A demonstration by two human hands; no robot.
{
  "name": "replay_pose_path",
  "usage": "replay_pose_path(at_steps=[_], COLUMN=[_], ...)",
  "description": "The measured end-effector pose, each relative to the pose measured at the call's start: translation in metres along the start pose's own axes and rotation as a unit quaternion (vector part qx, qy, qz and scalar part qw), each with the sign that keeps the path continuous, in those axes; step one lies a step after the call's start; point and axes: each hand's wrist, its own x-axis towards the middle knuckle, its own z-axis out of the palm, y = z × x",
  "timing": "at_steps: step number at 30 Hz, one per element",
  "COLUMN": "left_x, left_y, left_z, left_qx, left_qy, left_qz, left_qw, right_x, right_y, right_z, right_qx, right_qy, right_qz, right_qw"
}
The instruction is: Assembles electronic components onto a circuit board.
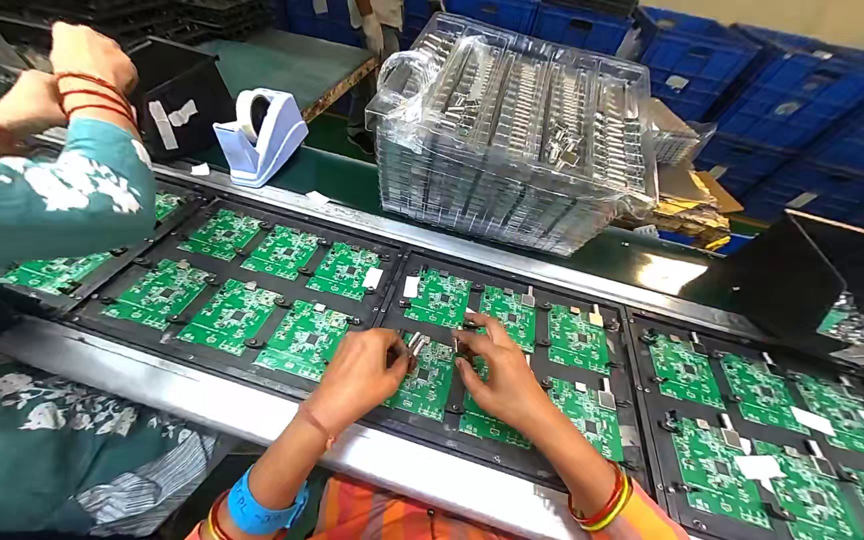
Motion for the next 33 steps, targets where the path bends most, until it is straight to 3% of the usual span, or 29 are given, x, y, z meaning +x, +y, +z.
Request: replay_pose_path(at_steps=[3,10,19,33], left_x=[-0.011,-0.017,-0.013,-0.008], left_y=[-0.002,0.001,0.000,0.014], left_z=[0.012,0.025,0.029,0.029], left_qx=[0.041,0.062,-0.033,-0.139], left_qy=[0.027,0.047,0.144,0.109], left_qz=[0.054,0.054,0.074,-0.015], left_qw=[0.997,0.995,0.986,0.984], right_x=[0.003,0.003,0.002,-0.002], right_y=[0.006,0.013,0.016,0.022], right_z=[0.007,0.015,0.005,-0.005], right_qx=[-0.066,-0.112,-0.100,-0.143], right_qy=[-0.015,-0.005,-0.005,-0.022], right_qz=[-0.040,-0.040,-0.026,-0.033], right_qw=[0.997,0.993,0.995,0.989])
